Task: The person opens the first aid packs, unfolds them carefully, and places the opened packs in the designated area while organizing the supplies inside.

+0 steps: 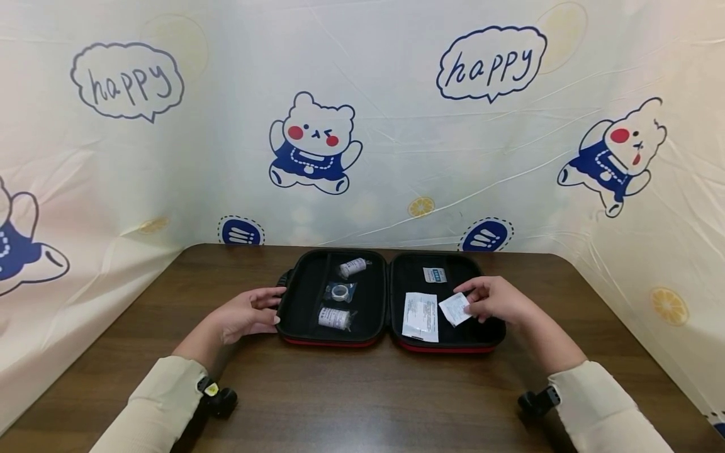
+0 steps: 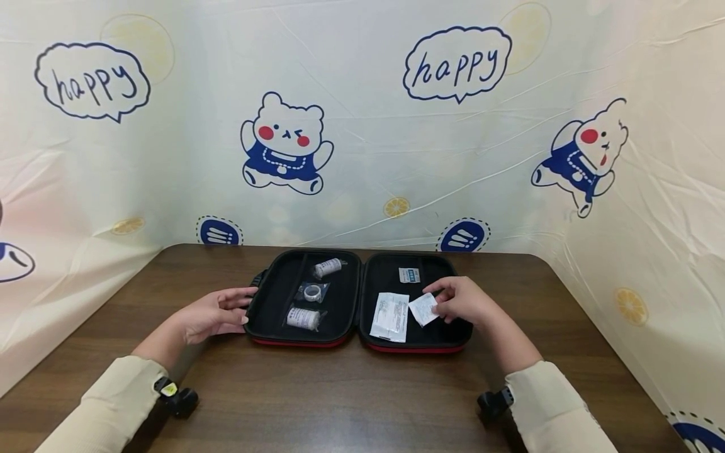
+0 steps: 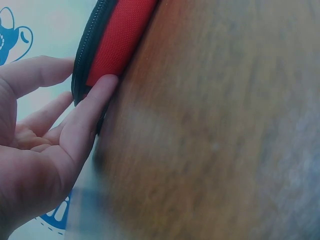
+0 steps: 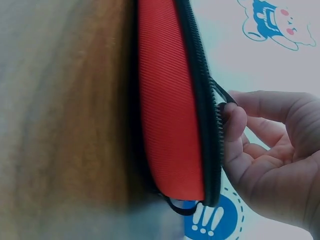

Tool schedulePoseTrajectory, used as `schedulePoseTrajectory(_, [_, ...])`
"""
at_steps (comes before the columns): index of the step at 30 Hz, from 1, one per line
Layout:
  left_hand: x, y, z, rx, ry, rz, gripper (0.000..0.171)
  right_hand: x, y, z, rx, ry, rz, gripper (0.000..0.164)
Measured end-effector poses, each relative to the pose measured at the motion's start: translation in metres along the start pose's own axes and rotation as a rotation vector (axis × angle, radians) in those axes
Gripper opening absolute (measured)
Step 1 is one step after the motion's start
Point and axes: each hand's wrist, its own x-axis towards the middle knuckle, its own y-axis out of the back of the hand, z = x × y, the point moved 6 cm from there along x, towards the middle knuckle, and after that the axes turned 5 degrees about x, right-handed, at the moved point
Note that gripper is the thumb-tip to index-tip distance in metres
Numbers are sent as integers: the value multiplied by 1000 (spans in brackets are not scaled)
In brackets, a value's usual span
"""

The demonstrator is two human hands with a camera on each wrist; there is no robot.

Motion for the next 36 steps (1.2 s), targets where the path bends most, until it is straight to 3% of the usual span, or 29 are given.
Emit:
schedulePoseTrajectory(15, [1, 0, -1, -3, 0, 3, 77, 5, 27, 4, 112, -86, 93, 50])
schedulePoseTrajectory(27, [1, 1, -1, 5, 5, 26, 78, 27, 36, 5, 127, -138, 95, 50])
schedulePoseTrajectory(36, [3, 2, -2, 2, 7, 24, 78, 40, 44, 13, 124, -238, 121, 48])
